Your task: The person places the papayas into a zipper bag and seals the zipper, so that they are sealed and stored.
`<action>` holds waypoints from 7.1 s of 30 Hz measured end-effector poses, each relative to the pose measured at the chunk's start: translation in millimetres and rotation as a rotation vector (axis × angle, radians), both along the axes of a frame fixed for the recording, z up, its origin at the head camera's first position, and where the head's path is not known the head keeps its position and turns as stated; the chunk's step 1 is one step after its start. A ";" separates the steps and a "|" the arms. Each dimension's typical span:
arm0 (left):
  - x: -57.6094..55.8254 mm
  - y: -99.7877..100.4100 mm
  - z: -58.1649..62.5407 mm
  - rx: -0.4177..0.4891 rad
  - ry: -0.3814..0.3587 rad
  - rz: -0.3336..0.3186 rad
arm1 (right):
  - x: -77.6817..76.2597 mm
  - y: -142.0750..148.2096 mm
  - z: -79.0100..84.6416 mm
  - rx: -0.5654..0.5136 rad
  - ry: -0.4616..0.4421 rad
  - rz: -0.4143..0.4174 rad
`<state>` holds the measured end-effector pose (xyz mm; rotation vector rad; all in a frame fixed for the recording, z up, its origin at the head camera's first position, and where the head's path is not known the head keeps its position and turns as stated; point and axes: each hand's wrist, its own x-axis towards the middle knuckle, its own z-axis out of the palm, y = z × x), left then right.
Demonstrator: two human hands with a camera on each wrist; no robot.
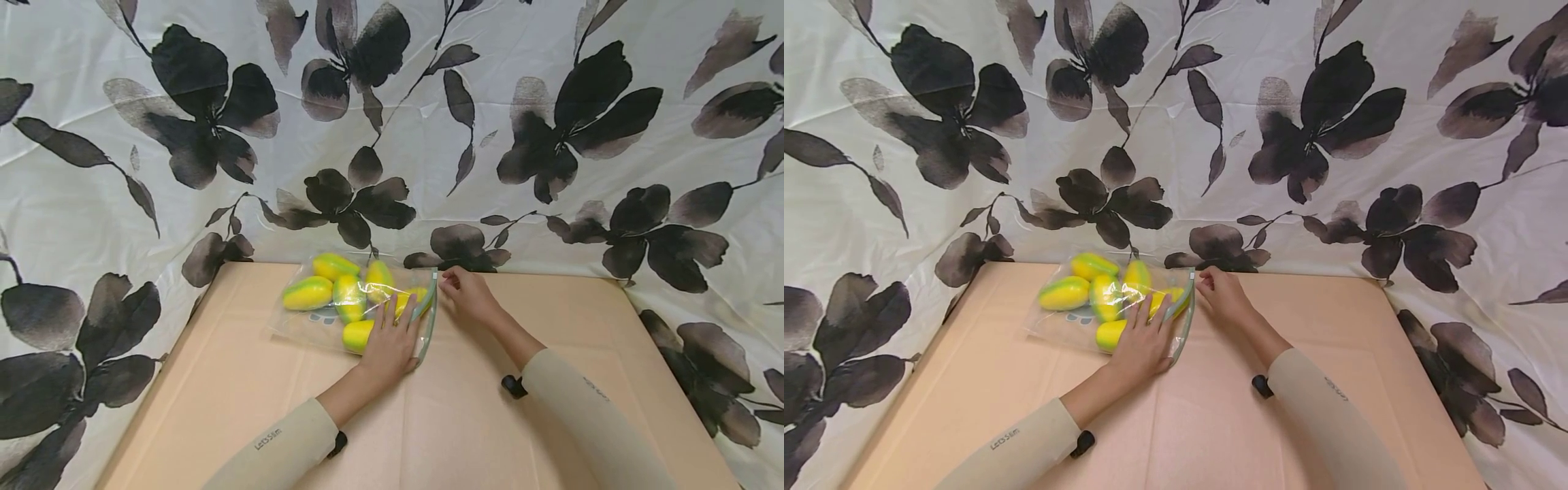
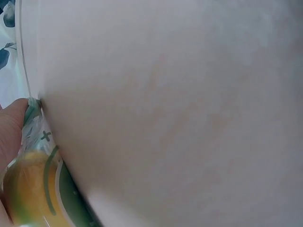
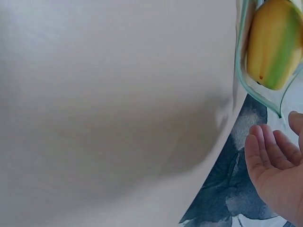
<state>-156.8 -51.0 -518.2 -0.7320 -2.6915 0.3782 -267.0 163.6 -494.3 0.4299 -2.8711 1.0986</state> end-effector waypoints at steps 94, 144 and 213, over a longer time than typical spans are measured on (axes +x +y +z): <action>-150.0 15.3 77.5 0.703 -0.528 -0.115 | -16.7 -19.6 32.5 0.074 0.096 0.058; -139.6 32.2 71.6 0.599 -0.522 -0.148 | 22.1 8.0 5.2 -0.094 -0.200 0.146; -150.0 13.0 82.5 0.610 -0.457 -0.149 | 61.4 -5.1 -1.3 -0.048 -0.221 0.207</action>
